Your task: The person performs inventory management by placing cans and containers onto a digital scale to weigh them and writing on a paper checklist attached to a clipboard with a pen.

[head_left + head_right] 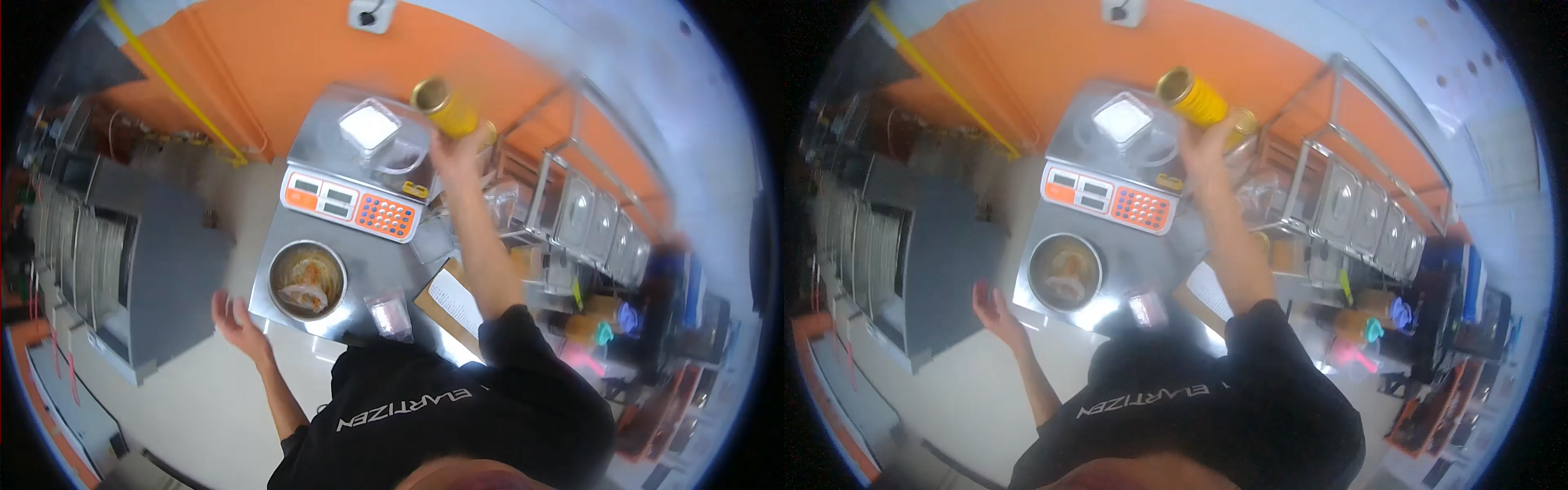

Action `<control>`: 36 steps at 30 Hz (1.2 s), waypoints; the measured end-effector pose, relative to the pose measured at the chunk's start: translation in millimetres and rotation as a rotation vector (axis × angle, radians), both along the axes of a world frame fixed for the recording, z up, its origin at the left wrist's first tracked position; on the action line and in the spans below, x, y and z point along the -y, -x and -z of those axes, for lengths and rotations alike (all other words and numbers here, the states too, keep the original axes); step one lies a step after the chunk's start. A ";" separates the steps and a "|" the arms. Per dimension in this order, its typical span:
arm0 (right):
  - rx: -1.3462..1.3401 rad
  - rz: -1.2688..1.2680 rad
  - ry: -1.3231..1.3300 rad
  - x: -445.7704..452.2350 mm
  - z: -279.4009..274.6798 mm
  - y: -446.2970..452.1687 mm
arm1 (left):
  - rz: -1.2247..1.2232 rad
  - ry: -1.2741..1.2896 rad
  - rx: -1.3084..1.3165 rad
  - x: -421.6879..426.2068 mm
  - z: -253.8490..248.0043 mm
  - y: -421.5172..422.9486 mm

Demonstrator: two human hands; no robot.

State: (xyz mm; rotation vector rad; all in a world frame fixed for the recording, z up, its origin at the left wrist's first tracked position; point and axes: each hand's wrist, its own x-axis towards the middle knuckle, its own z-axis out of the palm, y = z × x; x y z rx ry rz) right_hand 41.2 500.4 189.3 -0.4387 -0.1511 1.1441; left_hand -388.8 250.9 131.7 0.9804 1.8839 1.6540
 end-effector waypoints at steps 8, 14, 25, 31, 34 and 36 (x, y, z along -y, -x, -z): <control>-0.418 -0.326 -0.118 154.2 -1.7 65.5 | 1.043 -0.325 -0.039 -94.5 -128.1 -243.4; 0.018 -0.254 0.465 220.4 -7.2 45.9 | 1.176 -0.255 -0.156 -91.3 -103.2 -275.8; 2.219 0.359 0.999 291.0 164.5 -99.3 | 1.178 0.047 -0.055 -79.4 -57.5 -225.2; 2.252 0.116 1.091 279.4 167.9 -103.0 | 1.163 0.076 -0.002 -66.6 -55.9 -224.8; 1.944 -0.082 1.095 295.8 104.8 -90.2 | 1.217 0.054 -0.085 -66.0 -51.6 -217.9; 1.640 -0.345 0.857 299.2 4.4 -58.1 | 1.222 0.000 -0.202 -59.7 -49.4 -218.5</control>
